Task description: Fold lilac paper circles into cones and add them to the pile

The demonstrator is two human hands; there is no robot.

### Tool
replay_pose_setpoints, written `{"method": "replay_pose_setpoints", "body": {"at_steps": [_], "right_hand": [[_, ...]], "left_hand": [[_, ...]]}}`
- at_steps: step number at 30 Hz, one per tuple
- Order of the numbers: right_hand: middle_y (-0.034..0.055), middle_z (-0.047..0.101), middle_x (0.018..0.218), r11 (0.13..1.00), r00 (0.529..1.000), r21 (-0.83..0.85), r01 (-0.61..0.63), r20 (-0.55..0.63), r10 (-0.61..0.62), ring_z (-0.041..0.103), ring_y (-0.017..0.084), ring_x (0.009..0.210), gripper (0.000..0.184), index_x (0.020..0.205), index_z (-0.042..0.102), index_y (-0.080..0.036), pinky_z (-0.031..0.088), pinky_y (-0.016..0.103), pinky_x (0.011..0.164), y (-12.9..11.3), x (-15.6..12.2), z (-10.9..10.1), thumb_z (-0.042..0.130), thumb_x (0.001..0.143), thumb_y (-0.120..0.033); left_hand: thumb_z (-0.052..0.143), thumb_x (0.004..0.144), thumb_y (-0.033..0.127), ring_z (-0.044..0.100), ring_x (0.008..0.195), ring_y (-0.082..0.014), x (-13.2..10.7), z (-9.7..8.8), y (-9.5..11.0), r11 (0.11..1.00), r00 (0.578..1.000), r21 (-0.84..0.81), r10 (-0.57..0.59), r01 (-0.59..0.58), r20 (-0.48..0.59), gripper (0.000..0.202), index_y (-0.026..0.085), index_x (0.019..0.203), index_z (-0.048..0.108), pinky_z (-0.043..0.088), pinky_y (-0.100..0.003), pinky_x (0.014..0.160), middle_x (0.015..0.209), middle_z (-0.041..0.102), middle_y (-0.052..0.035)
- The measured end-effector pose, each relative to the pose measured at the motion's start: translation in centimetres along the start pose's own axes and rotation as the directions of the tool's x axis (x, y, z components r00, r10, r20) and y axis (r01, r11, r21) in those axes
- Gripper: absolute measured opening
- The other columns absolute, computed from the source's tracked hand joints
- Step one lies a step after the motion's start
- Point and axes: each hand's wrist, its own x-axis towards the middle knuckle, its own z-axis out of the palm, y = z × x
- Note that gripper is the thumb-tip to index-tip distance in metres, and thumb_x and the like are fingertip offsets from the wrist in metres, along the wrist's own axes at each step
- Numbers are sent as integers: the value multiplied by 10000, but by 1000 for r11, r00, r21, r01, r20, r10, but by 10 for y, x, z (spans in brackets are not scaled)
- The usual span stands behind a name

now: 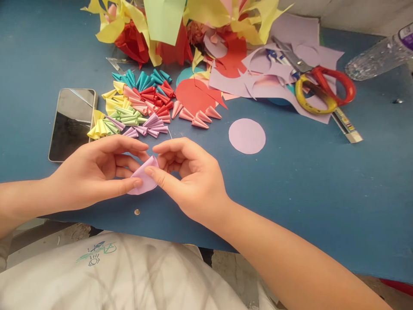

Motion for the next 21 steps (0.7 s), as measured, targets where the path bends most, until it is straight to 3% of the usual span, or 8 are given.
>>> {"method": "replay_pose_setpoints", "body": {"at_steps": [4, 8, 15, 21], "right_hand": [[-5, 744, 853, 999, 1000, 36, -23, -13, 23, 737, 148, 782, 264, 1035, 761, -258, 675, 276, 728, -2, -1, -1, 951, 861, -315], [9, 775, 835, 994, 993, 33, -103, 56, 101, 754, 156, 759, 216, 1016, 798, -248, 675, 272, 681, -5, 0, -2, 940, 864, -304], [10, 809, 863, 983, 986, 106, -150, 96, 140, 729, 126, 696, 107, 892, 799, -232, 624, 236, 598, -8, 2, -4, 894, 872, -187], [10, 799, 833, 979, 981, 97, -178, 91, 170, 686, 110, 633, 96, 865, 803, -221, 611, 237, 576, -10, 1, -4, 897, 873, -201]], "left_hand": [[832, 917, 226, 823, 953, -205, 0, -1, 3, 1000, 998, 26, 4, -5, 56, 317, 192, 1209, 714, 735, -282, 834, 1029, 817, -56], [753, 987, 210, 814, 909, -155, -1, -2, 6, 987, 991, 140, 67, -83, 117, 152, 173, 1132, 779, 696, -219, 801, 1052, 839, -41], [754, 950, 245, 788, 849, -189, -1, -7, 8, 911, 981, 366, 173, -191, 83, 200, 200, 1140, 799, 647, -277, 696, 1028, 833, -44], [800, 902, 243, 781, 881, -213, -2, -8, 6, 910, 985, 381, 169, -164, 21, 262, 214, 1161, 777, 658, -324, 762, 1044, 807, -52]]}}
